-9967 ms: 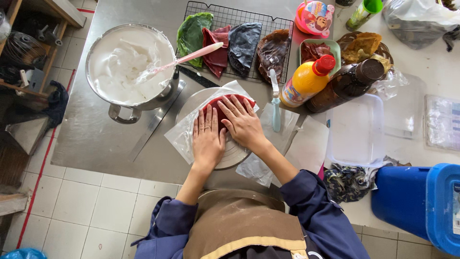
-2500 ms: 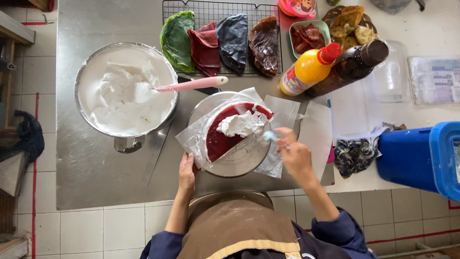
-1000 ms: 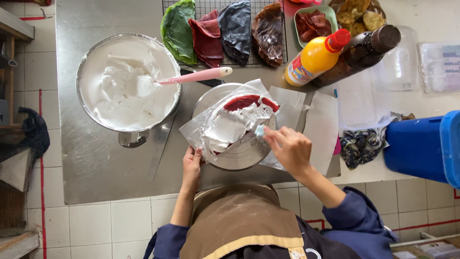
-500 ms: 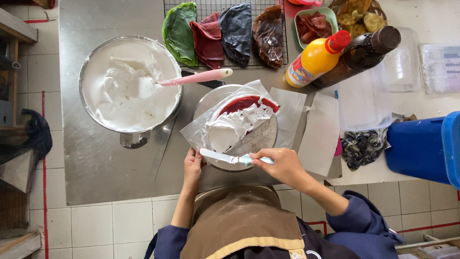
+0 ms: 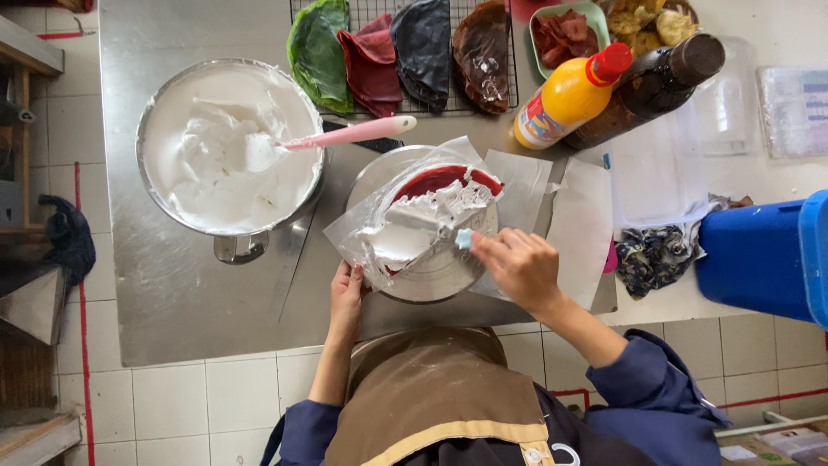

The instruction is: The person spreads white frosting over the top and sides of a cake using a spatula, places a red cake layer on top, and applies more frosting to the sides.

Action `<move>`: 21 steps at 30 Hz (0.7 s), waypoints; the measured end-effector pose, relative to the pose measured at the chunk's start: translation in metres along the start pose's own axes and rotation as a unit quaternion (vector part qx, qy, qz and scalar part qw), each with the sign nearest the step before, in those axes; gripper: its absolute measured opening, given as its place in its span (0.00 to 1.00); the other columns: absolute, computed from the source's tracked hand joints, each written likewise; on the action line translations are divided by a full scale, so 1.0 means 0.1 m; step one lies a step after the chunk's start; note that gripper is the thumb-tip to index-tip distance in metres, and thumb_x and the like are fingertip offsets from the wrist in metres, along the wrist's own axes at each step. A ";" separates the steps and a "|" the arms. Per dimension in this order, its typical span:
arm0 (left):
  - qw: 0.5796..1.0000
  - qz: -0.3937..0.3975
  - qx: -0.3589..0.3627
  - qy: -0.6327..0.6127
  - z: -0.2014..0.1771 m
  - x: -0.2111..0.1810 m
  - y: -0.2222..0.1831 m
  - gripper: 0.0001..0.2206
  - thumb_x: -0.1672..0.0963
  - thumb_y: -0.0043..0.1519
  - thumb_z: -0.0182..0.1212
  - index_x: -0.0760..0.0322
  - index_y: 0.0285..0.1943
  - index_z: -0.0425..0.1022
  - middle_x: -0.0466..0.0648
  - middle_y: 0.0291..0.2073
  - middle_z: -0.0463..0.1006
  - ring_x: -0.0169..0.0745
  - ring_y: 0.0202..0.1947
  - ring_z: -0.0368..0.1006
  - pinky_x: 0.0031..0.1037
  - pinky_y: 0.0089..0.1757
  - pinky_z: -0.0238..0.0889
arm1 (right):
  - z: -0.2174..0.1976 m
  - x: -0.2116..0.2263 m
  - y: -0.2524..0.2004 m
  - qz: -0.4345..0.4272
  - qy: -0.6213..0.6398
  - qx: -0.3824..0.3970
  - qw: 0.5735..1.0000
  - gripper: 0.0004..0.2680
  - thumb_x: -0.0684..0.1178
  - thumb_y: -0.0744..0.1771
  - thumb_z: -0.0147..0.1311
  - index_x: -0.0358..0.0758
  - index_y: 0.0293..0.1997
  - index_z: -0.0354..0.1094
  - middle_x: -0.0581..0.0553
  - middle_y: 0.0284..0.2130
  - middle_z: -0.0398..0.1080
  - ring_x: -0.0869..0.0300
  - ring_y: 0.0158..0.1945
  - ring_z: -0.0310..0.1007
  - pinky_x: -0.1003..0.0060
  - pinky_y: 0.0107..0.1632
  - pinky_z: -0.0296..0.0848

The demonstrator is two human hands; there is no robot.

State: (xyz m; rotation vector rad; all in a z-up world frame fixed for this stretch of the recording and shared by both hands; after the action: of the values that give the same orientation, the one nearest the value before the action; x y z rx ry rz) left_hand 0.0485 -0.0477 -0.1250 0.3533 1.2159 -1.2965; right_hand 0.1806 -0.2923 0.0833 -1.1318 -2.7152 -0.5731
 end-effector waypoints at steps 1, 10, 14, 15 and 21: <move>1.000 -0.002 -0.001 0.000 -0.02 0.02 -0.02 0.23 0.50 0.70 0.52 0.66 0.70 0.64 0.44 0.50 0.79 0.29 0.45 0.74 0.26 0.47 0.69 | 0.03 -0.06 -0.03 0.029 0.001 0.006 1.000 0.05 0.55 0.67 0.64 0.51 0.38 0.78 0.52 0.23 0.71 0.61 0.22 0.67 0.62 0.27 0.64; 1.000 0.002 0.002 0.013 -0.13 0.16 0.02 0.21 0.50 0.75 0.53 0.68 0.72 0.68 0.47 0.44 0.78 0.30 0.38 0.68 0.25 0.43 0.64 | 0.07 0.04 -0.17 -0.010 -0.038 -0.061 0.997 0.08 0.54 0.66 0.62 0.50 0.48 0.79 0.51 0.23 0.70 0.62 0.23 0.66 0.65 0.27 0.62; 0.999 -0.027 -0.020 0.024 -0.06 0.06 -0.01 0.22 0.50 0.70 0.52 0.67 0.68 0.66 0.45 0.49 0.80 0.30 0.44 0.75 0.26 0.46 0.70 | 0.07 0.17 -0.31 -0.031 0.065 -0.064 0.995 0.05 0.54 0.67 0.63 0.53 0.45 0.77 0.52 0.25 0.71 0.64 0.24 0.65 0.67 0.27 0.63; 0.999 -0.030 -0.023 0.032 -0.04 0.04 -0.01 0.23 0.50 0.70 0.52 0.67 0.69 0.66 0.46 0.49 0.80 0.31 0.43 0.75 0.27 0.47 0.70 | 0.14 0.25 -0.35 -0.063 0.042 -0.046 0.996 0.06 0.54 0.66 0.64 0.52 0.44 0.78 0.51 0.23 0.72 0.65 0.21 0.65 0.68 0.24 0.62; 1.000 -0.016 0.007 -0.003 0.03 -0.04 -0.05 0.25 0.49 0.69 0.53 0.67 0.72 0.63 0.47 0.51 0.78 0.31 0.46 0.74 0.27 0.47 0.69 | 0.15 0.00 -0.27 -0.008 -0.081 -0.052 0.995 0.04 0.53 0.68 0.64 0.50 0.39 0.75 0.50 0.24 0.71 0.64 0.23 0.65 0.67 0.26 0.63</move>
State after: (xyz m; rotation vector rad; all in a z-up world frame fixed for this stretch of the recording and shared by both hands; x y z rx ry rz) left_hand 0.0464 -0.0495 -0.1179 0.3401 1.2125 -1.3338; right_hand 0.1613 -0.3039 0.0614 -1.2325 -2.8639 -0.6605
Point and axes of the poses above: each hand's wrist, its own y-axis towards the middle knuckle, its own z-axis out of the palm, x = y × z, the point moved 7 cm from there along y, towards the middle knuckle
